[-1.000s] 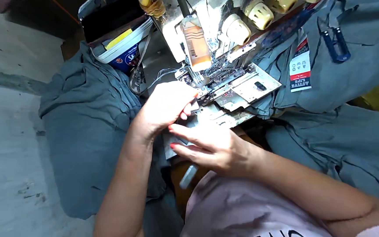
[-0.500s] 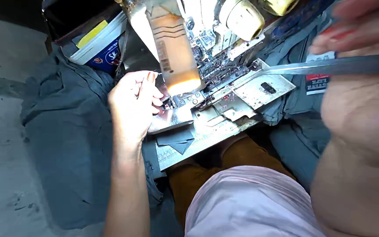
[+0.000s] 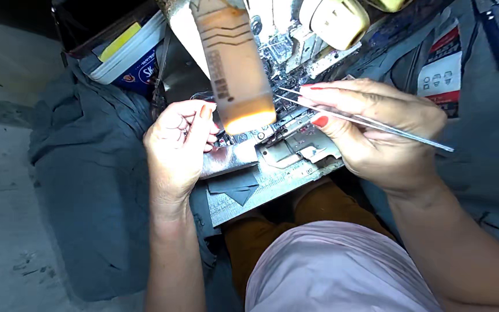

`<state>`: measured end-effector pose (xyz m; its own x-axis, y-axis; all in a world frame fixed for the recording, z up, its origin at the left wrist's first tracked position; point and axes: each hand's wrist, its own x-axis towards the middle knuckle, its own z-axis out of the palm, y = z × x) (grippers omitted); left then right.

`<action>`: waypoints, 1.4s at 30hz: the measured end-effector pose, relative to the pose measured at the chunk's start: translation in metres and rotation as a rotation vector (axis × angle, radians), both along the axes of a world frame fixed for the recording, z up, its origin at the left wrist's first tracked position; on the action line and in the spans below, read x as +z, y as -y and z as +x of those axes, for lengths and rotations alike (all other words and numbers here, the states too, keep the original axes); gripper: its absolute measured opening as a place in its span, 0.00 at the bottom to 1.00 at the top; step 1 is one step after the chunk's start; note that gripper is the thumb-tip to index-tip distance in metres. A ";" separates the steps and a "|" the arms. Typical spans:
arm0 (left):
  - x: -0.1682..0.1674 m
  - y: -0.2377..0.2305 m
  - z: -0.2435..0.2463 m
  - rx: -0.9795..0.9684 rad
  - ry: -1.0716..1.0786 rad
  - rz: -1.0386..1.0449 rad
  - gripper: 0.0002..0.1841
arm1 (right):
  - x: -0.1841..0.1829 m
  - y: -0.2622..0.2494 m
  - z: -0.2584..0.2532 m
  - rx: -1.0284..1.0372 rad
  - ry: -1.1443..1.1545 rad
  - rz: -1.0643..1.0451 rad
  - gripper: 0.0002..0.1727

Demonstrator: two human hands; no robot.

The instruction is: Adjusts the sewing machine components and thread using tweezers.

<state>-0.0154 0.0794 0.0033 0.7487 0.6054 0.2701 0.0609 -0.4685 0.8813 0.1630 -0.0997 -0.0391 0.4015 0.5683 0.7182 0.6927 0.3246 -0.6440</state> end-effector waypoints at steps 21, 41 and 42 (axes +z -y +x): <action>-0.002 0.005 0.008 0.099 -0.092 0.124 0.06 | -0.003 -0.002 -0.007 -0.124 -0.019 -0.025 0.08; -0.007 -0.001 0.009 0.141 0.030 0.080 0.09 | 0.002 -0.009 -0.008 -0.074 -0.077 0.049 0.09; -0.006 0.001 0.008 0.158 0.009 0.095 0.09 | 0.003 -0.009 -0.008 -0.069 -0.087 0.047 0.09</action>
